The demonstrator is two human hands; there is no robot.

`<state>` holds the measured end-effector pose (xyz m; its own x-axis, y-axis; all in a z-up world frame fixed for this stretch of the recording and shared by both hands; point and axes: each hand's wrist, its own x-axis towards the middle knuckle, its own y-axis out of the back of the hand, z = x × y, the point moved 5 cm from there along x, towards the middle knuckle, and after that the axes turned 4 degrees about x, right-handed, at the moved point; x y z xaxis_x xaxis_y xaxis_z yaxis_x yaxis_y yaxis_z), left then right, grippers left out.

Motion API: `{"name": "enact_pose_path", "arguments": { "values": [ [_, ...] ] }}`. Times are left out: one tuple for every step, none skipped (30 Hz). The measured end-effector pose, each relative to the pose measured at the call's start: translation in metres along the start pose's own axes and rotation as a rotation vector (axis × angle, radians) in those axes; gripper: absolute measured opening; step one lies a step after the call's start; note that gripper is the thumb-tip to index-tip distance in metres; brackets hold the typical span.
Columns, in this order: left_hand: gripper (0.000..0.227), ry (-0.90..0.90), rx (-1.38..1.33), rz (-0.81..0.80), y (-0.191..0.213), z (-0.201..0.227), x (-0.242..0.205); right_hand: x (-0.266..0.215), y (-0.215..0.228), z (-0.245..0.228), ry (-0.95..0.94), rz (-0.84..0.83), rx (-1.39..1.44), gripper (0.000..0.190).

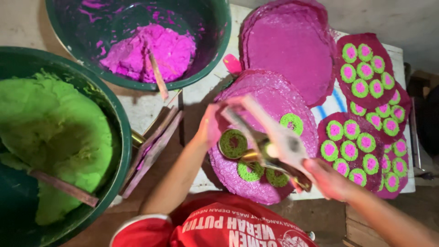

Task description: The person scoops green and pink dough from large basins into a manual pressing tool and then uses the tool to create circular patterns on round mats.

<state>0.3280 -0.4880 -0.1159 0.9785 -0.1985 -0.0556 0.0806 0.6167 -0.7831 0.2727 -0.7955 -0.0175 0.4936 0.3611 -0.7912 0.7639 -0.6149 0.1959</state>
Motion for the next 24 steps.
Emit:
{"name": "enact_pose_path", "arguments": {
  "values": [
    [0.069,0.079,0.115,0.065,0.003,-0.001,-0.008,-0.012,0.003,0.003,0.1,-0.019,0.093,0.072],
    [0.071,0.037,0.398,0.04,0.0,0.004,-0.018,-0.022,0.007,0.008,0.144,0.021,0.259,0.077],
    [0.079,-0.006,0.684,0.014,-0.001,0.012,-0.036,-0.032,0.009,0.014,0.19,0.058,0.43,0.084],
    [0.09,-0.052,0.97,-0.014,-0.006,0.017,-0.05,-0.041,0.01,0.02,0.236,0.095,0.6,0.092],
    [0.099,-0.062,1.101,-0.056,-0.012,0.018,-0.059,-0.048,0.01,0.024,0.297,0.124,0.609,0.098],
    [0.109,-0.073,1.231,-0.1,-0.02,0.018,-0.069,-0.054,0.009,0.027,0.357,0.153,0.617,0.104],
    [0.119,-0.09,1.364,-0.145,-0.028,0.018,-0.073,-0.058,0.009,0.029,0.423,0.184,0.623,0.111],
    [0.118,-0.04,1.436,-0.151,-0.032,0.017,-0.076,-0.059,0.005,0.032,0.441,0.181,0.636,0.114],
    [0.117,0.009,1.508,-0.154,-0.036,0.016,-0.077,-0.059,0.001,0.034,0.461,0.176,0.647,0.118],
    [0.116,0.058,1.58,-0.156,-0.039,0.015,-0.076,-0.059,-0.003,0.035,0.481,0.172,0.657,0.121],
    [0.116,0.06,1.573,-0.146,-0.042,0.017,-0.075,-0.06,-0.007,0.037,0.501,0.176,0.681,0.121],
    [0.116,0.063,1.566,-0.136,-0.044,0.019,-0.072,-0.061,-0.01,0.04,0.521,0.18,0.704,0.121],
    [0.116,0.07,1.558,-0.128,-0.045,0.021,-0.071,-0.063,-0.012,0.043,0.537,0.184,0.731,0.121],
    [0.115,0.042,1.571,-0.131,-0.048,0.023,-0.068,-0.064,-0.014,0.047,0.545,0.188,0.748,0.121],
    [0.115,0.019,1.58,-0.138,-0.049,0.022,-0.065,-0.068,-0.015,0.052,0.546,0.195,0.767,0.12],
    [0.114,-0.004,1.588,-0.145,-0.051,0.021,-0.061,-0.071,-0.016,0.058,0.548,0.201,0.786,0.12],
    [0.115,-0.022,1.608,-0.18,-0.056,0.017,-0.053,-0.074,-0.016,0.062,0.56,0.22,0.789,0.12],
    [0.115,-0.041,1.627,-0.216,-0.063,0.011,-0.043,-0.075,-0.015,0.066,0.571,0.239,0.792,0.121],
    [0.116,-0.062,1.642,-0.255,-0.071,0.003,-0.033,-0.079,-0.014,0.071,0.582,0.262,0.793,0.122],
    [0.116,-0.017,1.666,-0.29,-0.077,-0.007,-0.023,-0.083,-0.013,0.075,0.59,0.273,0.788,0.122],
    [0.115,0.022,1.689,-0.322,-0.081,-0.017,-0.013,-0.085,-0.013,0.078,0.602,0.283,0.778,0.122],
    [0.115,0.061,1.713,-0.355,-0.085,-0.026,-0.006,-0.087,-0.014,0.081,0.613,0.294,0.767,0.122],
    [0.115,0.058,1.718,-0.378,-0.089,-0.032,-0.002,-0.09,-0.014,0.084,0.616,0.3,0.769,0.123],
    [0.115,0.055,1.723,-0.402,-0.093,-0.037,0.002,-0.093,-0.014,0.088,0.62,0.306,0.772,0.123]
  ]
}}
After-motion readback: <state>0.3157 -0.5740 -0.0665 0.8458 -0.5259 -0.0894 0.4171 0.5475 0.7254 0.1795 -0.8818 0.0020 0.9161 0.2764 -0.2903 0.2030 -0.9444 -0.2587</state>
